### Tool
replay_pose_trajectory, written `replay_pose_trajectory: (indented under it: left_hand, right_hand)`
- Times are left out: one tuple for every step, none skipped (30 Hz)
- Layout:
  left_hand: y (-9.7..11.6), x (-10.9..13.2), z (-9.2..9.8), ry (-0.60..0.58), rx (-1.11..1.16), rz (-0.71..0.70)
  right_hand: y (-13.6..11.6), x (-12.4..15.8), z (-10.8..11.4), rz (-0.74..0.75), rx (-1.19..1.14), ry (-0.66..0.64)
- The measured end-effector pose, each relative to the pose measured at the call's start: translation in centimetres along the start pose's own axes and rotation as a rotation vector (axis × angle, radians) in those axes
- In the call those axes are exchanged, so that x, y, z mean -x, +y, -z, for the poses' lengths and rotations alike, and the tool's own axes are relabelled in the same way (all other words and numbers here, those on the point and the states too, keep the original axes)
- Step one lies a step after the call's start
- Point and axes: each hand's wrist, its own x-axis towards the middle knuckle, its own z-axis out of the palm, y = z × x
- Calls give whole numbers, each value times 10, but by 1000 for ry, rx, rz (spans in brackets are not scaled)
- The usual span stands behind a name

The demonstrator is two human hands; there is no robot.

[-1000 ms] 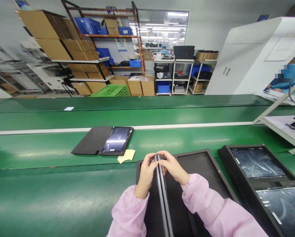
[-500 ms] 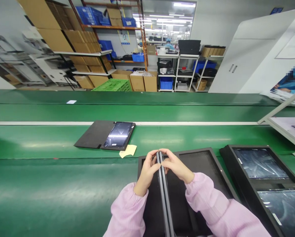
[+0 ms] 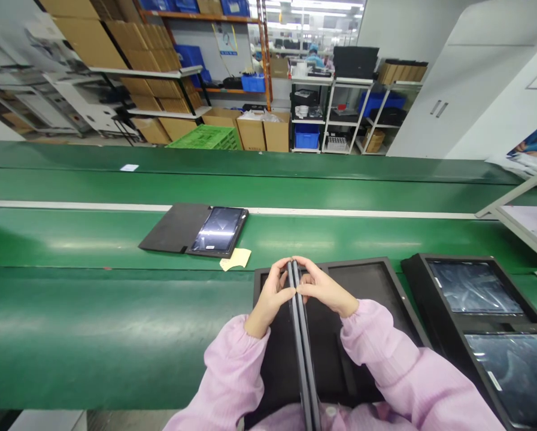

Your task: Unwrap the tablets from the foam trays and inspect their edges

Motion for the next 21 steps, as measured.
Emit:
replay_pose_trajectory:
  left_hand:
    - [0, 0, 1, -1, -5, -5]
    - [-1, 0, 1, 1, -12, -11]
    - [-1, 0, 2, 3, -19, -17]
    - [-1, 0, 2, 3, -27, -20]
    - [-2, 0, 2, 4, -32, -18]
    - [-2, 1, 2, 7, -37, -12]
    - [-3, 2, 2, 11, -42, -7]
    - [-4, 3, 2, 17, -44, -3]
    - [-4, 4, 2, 23, -45, -6]
    - [-4, 4, 3, 30, -45, -15]
    - [-4, 4, 4, 38, -47, -30]
    - [-3, 3, 4, 46, -51, -43]
    - [-2, 3, 5, 51, -58, -48]
    - [-1, 3, 6, 57, -69, -45]
    - [-1, 4, 5, 72, -89, -37]
    - [-1, 8, 4, 101, -122, -32]
    - [-3, 14, 2, 139, -163, -34]
    - [-7, 24, -2, 182, -200, -45]
    - [-14, 36, -6, 224, -230, -54]
    - [-23, 51, -11, 253, -244, -66]
    - [-33, 67, -15, 265, -223, -61]
  right_hand:
    - [0, 1, 1, -9, 15, -14]
    - [-1, 1, 1, -17, 24, -22]
    - [-1, 1, 2, -24, 24, -26]
    - [-1, 1, 2, -30, 17, -24]
    - [0, 2, 2, -36, 3, -19]
    - [0, 2, 2, -42, -12, -16]
    - [0, 2, 1, -49, -24, -12]
    - [0, 3, 0, -54, -29, -5]
    - [0, 3, -2, -55, -29, 8]
    - [0, 2, -4, -55, -23, 27]
    - [-1, 1, -6, -53, -13, 48]
    - [-2, 0, -8, -53, -2, 66]
    - [-4, -1, -10, -52, 9, 80]
    - [-4, -2, -12, -53, 22, 88]
    - [-3, -2, -15, -50, 40, 101]
    - [-1, 0, -19, -39, 67, 127]
    - [4, 3, -23, -10, 100, 174]
    - [11, 9, -28, 48, 138, 240]
    - [21, 17, -34, 139, 188, 300]
    - [34, 26, -40, 251, 245, 349]
    - [49, 35, -46, 386, 299, 377]
